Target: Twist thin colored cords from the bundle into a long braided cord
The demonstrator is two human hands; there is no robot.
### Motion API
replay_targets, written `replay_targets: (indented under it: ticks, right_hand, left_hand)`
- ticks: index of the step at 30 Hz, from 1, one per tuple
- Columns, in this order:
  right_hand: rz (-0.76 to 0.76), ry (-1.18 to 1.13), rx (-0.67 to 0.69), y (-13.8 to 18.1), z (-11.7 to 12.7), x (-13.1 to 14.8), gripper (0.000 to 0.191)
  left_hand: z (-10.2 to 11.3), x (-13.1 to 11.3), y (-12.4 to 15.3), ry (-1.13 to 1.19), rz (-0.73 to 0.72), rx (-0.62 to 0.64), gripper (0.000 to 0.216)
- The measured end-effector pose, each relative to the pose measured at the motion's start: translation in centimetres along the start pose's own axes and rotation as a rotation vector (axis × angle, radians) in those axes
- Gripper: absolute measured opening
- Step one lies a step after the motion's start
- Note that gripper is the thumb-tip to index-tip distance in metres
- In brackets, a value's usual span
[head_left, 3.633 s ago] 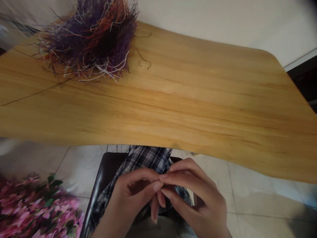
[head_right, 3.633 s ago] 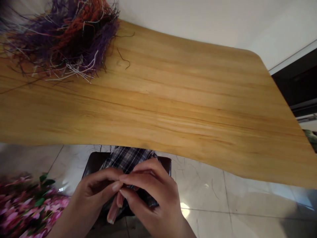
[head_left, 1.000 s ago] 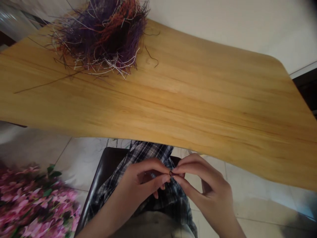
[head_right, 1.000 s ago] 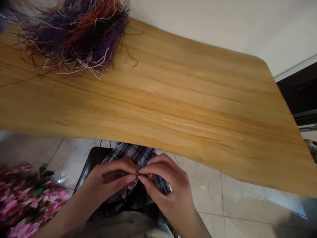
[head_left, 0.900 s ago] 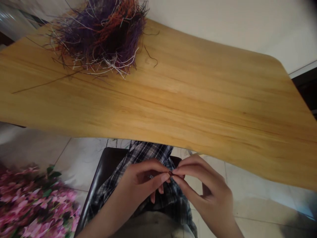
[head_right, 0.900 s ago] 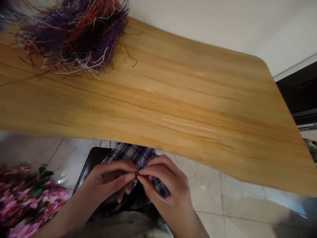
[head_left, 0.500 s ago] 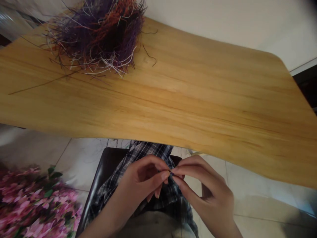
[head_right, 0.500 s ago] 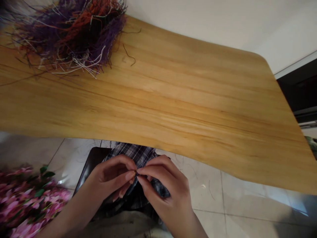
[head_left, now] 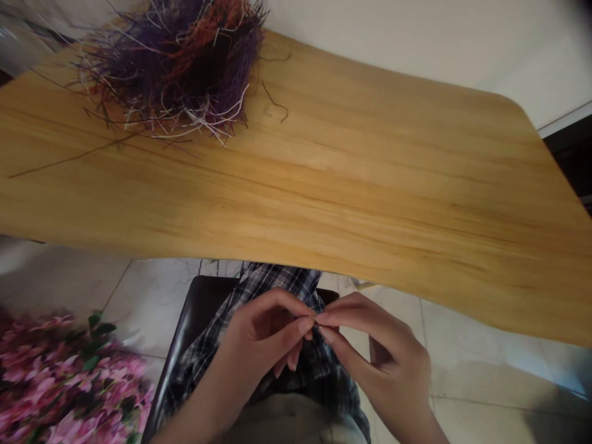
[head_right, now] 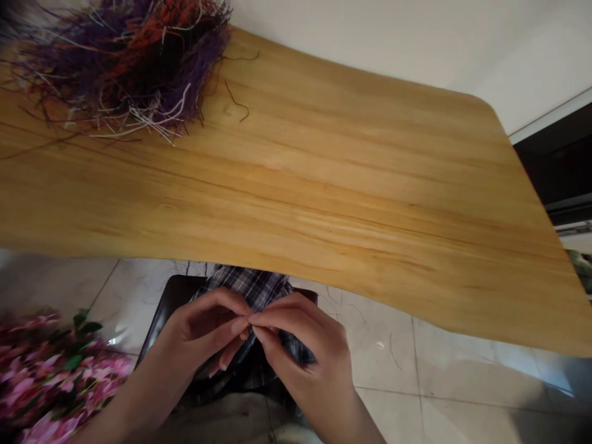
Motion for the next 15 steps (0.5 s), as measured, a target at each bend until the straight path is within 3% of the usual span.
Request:
replay_targets:
  ticks: [5, 11, 13, 15]
  right_hand:
    - [-0.032, 0.024, -0.026, 0.0, 0.1, -0.1, 0.025]
    - [-0.011, 0.007, -0.107, 0.0, 0.3, -0.1, 0.025]
    - [-0.011, -0.014, -0.108, 0.1, 0.3, -0.1, 0.026]
    - [-0.019, -0.033, -0.074, 0.1, 0.2, -0.2, 0.027]
  left_hand:
    - [0.3, -0.6, 0.6, -0.222, -0.065, -0.080, 0.010]
    - [-0.2, -2.7, 1.8, -0.560, -0.318, -0.195, 0.006]
    - [-0.2, -2.7, 1.8, -0.555, -0.313, -0.193, 0.006]
    - [0.0, -2.0, 1.5, -0.453, -0.211, -0.148, 0.006]
Point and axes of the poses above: each hand's wrist, its own y-axis away from the middle knuckle, its own z-axis out of the back of the hand, x = y × z, the point moved 7 cm from there along -y, towards the middle knuckle, and after that the axes turned 2 degrees about x, right-handed, at the moved point
